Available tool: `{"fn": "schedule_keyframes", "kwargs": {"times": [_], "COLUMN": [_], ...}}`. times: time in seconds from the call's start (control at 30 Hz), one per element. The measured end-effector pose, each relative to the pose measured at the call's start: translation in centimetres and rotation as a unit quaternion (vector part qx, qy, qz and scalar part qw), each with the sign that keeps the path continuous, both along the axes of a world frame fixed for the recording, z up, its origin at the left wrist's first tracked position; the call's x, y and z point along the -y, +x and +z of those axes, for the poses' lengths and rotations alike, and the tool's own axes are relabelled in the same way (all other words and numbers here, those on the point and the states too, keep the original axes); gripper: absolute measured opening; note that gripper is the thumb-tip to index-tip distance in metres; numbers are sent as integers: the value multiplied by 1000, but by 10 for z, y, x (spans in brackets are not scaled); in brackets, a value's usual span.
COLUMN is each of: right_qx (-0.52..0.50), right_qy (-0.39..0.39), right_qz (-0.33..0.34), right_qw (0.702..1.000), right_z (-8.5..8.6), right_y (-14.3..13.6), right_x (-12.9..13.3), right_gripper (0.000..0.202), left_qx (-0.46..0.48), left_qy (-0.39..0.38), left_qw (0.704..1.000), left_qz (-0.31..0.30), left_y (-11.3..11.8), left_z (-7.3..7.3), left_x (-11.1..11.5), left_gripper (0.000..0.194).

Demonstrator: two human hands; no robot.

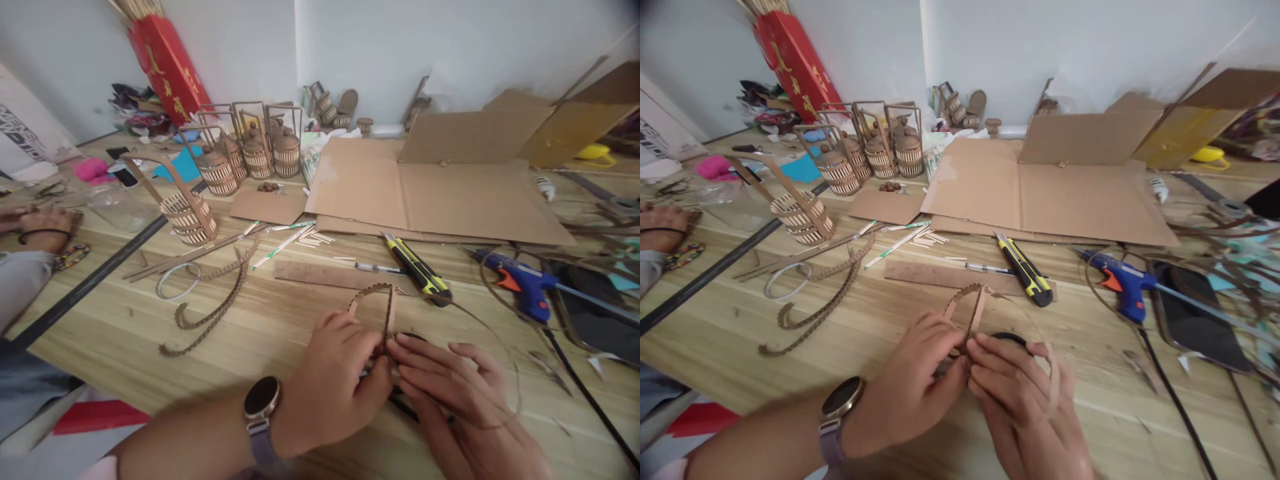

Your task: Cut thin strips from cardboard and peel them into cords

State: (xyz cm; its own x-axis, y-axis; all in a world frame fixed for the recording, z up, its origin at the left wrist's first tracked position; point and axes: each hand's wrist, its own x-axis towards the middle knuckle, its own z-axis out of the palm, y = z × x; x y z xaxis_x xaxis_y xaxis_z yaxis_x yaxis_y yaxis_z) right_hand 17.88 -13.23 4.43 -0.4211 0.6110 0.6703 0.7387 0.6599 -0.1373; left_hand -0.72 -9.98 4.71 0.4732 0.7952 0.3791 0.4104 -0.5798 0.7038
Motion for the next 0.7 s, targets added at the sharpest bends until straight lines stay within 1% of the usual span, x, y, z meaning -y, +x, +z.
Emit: {"fn": "schedule_keyframes", "kwargs": {"times": [0.2, 0.33, 0.5, 0.7], "right_qx": [32, 19, -20, -49], "right_qy": [-11, -9, -26, -16], "right_qz": [4, 3, 4, -8], "right_qw": [999, 1000, 999, 999], "right_z": [-4, -7, -5, -1], "right_y": [3, 3, 1, -1], "right_x": [2, 2, 3, -1], "right_gripper": [17, 20, 22, 18], "left_qx": [20, 22, 18, 19], "left_qy": [-47, -66, -62, -50], "left_qw": [999, 997, 998, 999], "left_qz": [15, 27, 25, 10], "left_y": [2, 2, 1, 1], "left_z": [-1, -1, -2, -1], "left_x": [4, 4, 3, 0], "left_gripper": [18, 18, 19, 22]}}
